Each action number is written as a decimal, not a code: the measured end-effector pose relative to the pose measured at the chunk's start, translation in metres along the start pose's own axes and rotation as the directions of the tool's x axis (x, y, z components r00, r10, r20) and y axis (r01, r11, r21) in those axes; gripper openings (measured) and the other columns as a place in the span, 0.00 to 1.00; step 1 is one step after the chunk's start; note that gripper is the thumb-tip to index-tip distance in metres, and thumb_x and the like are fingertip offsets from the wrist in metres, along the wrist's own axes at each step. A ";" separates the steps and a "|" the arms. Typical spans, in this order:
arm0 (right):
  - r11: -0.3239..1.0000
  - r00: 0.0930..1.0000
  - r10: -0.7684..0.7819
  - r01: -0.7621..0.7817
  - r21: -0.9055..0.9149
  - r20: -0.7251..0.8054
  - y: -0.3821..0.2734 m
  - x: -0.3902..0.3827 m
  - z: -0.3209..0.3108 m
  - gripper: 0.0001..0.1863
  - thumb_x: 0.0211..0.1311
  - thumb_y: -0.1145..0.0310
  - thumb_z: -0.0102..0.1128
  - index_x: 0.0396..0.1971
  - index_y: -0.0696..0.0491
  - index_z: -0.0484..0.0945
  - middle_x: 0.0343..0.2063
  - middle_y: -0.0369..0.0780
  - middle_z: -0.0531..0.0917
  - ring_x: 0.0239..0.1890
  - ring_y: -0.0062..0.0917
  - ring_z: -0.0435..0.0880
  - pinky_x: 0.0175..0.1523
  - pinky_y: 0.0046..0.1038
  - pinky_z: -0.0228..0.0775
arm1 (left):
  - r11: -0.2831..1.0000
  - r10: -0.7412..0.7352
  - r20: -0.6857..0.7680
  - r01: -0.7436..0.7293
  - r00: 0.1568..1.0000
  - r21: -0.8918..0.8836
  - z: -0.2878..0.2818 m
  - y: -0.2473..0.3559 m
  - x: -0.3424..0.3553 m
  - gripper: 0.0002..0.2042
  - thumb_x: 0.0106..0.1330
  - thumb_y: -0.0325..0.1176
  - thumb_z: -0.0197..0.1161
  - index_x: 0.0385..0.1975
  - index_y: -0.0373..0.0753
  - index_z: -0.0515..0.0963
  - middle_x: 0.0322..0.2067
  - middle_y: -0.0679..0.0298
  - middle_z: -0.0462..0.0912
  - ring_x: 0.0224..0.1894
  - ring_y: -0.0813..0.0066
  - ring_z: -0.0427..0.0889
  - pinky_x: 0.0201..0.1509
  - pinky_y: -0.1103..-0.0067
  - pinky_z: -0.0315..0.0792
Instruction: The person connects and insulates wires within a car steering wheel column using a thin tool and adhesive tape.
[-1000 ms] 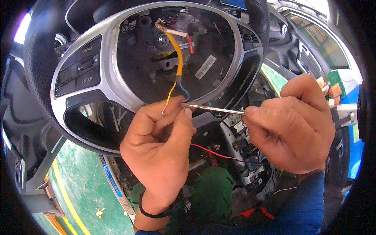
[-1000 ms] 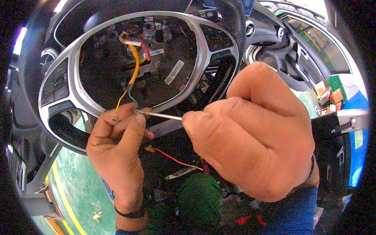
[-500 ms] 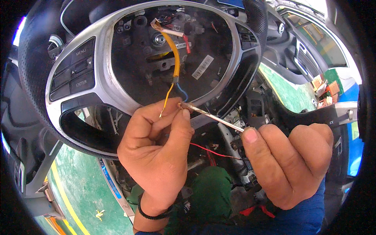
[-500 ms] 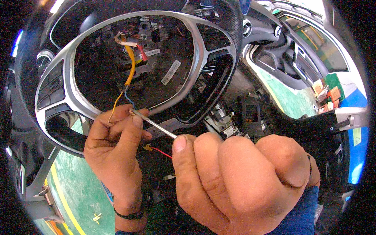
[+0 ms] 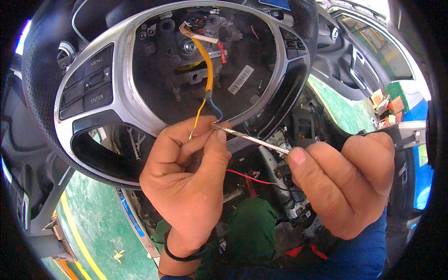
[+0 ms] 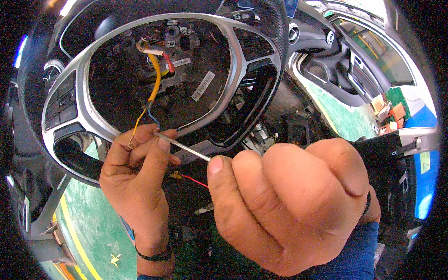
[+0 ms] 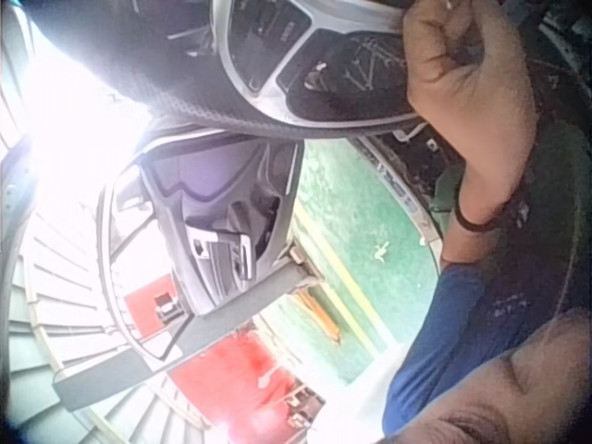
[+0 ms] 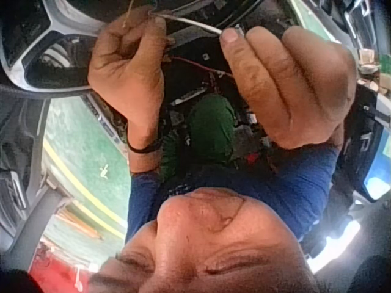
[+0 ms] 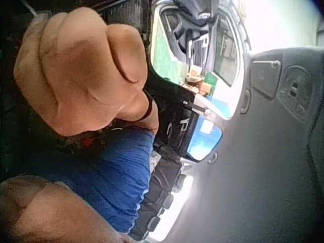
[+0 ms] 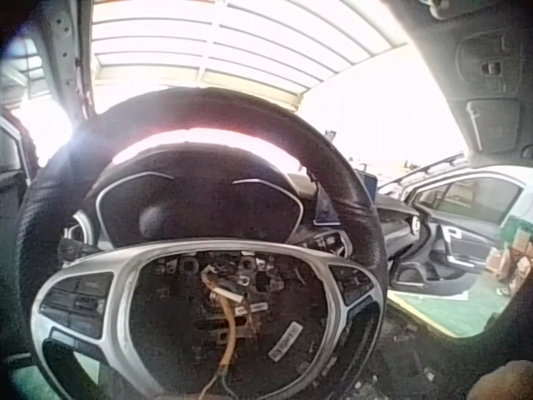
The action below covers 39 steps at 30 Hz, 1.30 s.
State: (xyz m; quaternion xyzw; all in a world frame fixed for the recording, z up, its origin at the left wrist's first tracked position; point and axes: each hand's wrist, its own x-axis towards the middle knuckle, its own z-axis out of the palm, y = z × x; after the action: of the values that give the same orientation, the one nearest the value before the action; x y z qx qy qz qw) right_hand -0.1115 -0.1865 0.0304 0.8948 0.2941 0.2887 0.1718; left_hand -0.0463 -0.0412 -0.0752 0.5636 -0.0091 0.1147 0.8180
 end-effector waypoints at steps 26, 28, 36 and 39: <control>0.369 0.898 0.429 -0.269 0.890 0.094 -0.004 0.022 0.087 0.14 0.58 0.73 0.68 0.45 0.56 0.80 0.37 0.32 0.84 0.27 0.08 0.66 0.31 0.14 0.58 | 0.985 -0.027 0.060 0.037 0.998 -0.169 -0.007 0.005 0.002 0.07 0.63 0.21 0.70 0.39 0.29 0.80 0.33 0.58 0.87 0.32 0.79 0.84 0.37 0.84 0.79; 0.280 0.882 0.440 -0.313 0.908 0.168 -0.004 0.022 0.087 0.18 0.53 0.72 0.71 0.45 0.55 0.80 0.35 0.30 0.83 0.25 0.08 0.63 0.29 0.14 0.55 | 0.976 -0.022 0.074 0.037 0.997 -0.215 -0.008 0.006 0.002 0.08 0.63 0.17 0.69 0.39 0.27 0.80 0.34 0.54 0.87 0.34 0.77 0.86 0.38 0.82 0.82; 0.065 0.874 0.398 -0.328 0.942 0.277 -0.002 0.016 0.082 0.15 0.55 0.75 0.72 0.43 0.56 0.81 0.33 0.30 0.82 0.22 0.07 0.63 0.27 0.14 0.54 | 0.990 -0.003 0.047 0.010 0.999 -0.139 -0.009 0.006 -0.003 0.07 0.62 0.19 0.71 0.39 0.30 0.81 0.34 0.56 0.88 0.28 0.81 0.82 0.33 0.85 0.77; 0.045 0.870 0.404 -0.327 0.944 0.282 0.000 0.015 0.088 0.13 0.57 0.73 0.71 0.42 0.55 0.81 0.31 0.33 0.84 0.22 0.11 0.70 0.26 0.17 0.61 | 0.988 -0.012 0.010 0.013 1.000 -0.154 -0.001 0.002 -0.001 0.07 0.63 0.20 0.70 0.40 0.30 0.81 0.36 0.55 0.88 0.29 0.81 0.81 0.33 0.86 0.76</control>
State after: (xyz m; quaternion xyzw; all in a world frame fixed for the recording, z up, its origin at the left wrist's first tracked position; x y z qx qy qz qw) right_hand -0.0471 -0.1889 -0.0312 0.8225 0.1769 0.0899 -0.5331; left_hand -0.0474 -0.0399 -0.0736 0.4993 -0.0182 0.1059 0.8597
